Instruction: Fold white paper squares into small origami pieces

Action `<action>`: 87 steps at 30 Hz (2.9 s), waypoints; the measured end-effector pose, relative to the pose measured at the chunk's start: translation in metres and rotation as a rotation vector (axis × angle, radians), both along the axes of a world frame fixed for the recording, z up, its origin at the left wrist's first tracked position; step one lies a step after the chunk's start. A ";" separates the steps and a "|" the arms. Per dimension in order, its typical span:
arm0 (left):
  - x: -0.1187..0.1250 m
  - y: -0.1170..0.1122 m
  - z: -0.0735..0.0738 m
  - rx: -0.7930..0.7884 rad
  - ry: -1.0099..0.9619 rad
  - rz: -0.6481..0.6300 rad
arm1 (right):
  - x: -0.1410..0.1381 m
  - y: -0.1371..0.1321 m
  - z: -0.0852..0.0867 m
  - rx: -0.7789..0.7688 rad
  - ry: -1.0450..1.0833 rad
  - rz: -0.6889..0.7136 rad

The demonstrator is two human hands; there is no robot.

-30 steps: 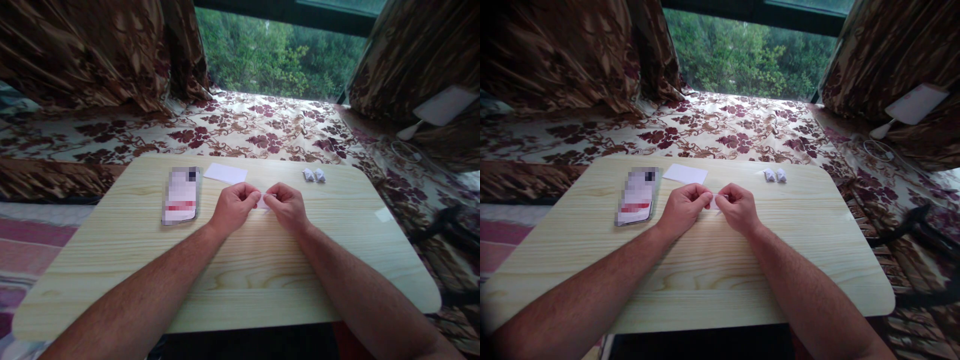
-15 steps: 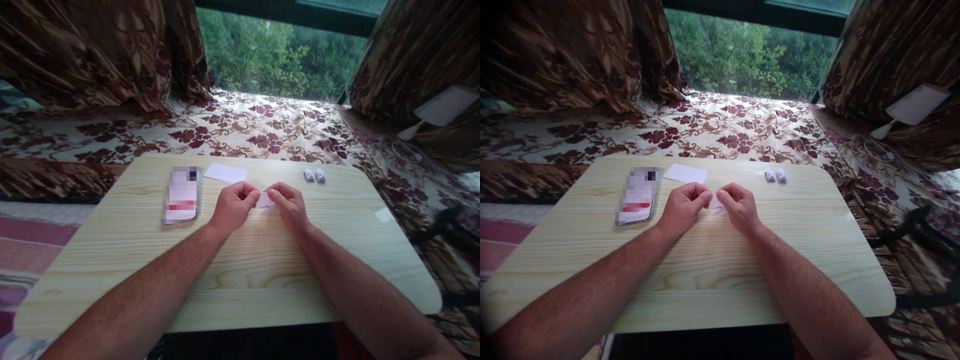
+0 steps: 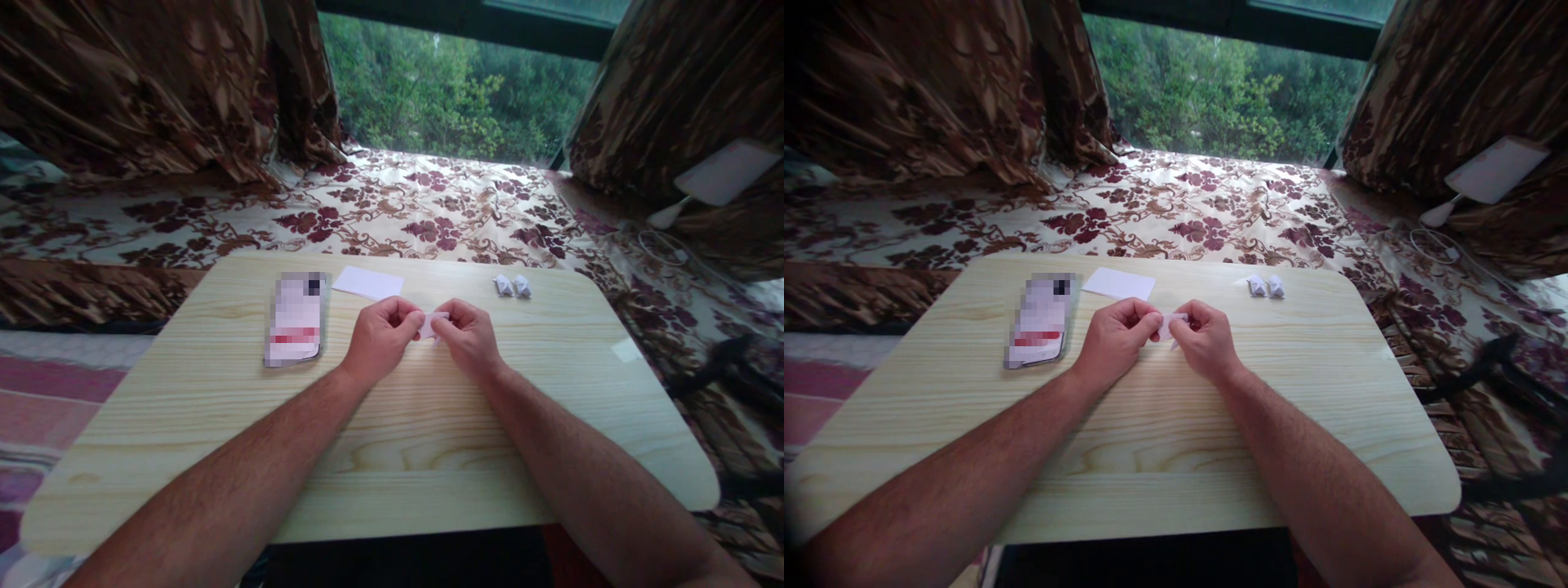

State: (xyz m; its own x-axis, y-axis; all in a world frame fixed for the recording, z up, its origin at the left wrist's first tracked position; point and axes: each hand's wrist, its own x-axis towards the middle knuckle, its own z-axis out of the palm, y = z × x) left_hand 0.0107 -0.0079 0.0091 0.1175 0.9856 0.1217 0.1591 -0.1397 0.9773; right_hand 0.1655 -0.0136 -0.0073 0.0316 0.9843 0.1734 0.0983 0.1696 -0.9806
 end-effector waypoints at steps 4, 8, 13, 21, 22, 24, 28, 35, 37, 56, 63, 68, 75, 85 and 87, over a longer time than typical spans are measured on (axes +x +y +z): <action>0.001 0.000 0.000 -0.002 -0.002 -0.013 | 0.001 0.000 -0.001 0.013 -0.012 0.001; 0.001 0.000 0.001 0.000 -0.005 -0.013 | 0.000 0.001 -0.001 0.021 -0.022 -0.003; 0.000 0.000 0.001 0.005 0.005 0.012 | 0.000 0.001 -0.003 0.005 -0.017 0.023; 0.000 0.001 -0.003 0.034 0.000 -0.005 | 0.000 0.001 -0.001 0.003 -0.094 0.013; 0.000 0.001 -0.004 0.035 0.000 -0.007 | 0.000 0.001 -0.001 0.003 -0.098 0.013; 0.000 0.001 -0.004 0.036 0.004 -0.009 | 0.000 0.000 -0.001 0.002 -0.104 0.016; -0.001 0.001 -0.004 0.039 0.013 0.009 | 0.000 0.001 -0.002 0.000 -0.087 0.027; -0.001 0.001 -0.001 0.036 0.014 0.035 | 0.000 0.001 -0.002 0.016 -0.120 0.024; -0.001 0.000 -0.001 0.038 0.014 0.035 | 0.000 0.001 -0.002 0.010 -0.118 0.023; -0.001 0.000 -0.001 0.036 0.007 0.039 | 0.000 0.001 -0.001 0.013 -0.136 0.022; -0.001 -0.001 -0.001 0.052 0.025 0.039 | -0.001 -0.001 0.001 0.006 -0.137 0.021; -0.001 0.000 0.000 0.038 0.020 0.050 | -0.001 -0.001 0.001 -0.009 -0.090 0.047; -0.001 0.000 0.000 0.049 0.020 0.047 | -0.001 0.000 0.000 0.002 -0.101 0.041; -0.001 -0.001 0.000 0.049 0.024 0.044 | 0.000 -0.001 0.002 -0.005 -0.131 0.032; -0.001 0.000 0.000 0.050 0.027 0.046 | 0.000 -0.001 0.002 -0.003 -0.117 0.034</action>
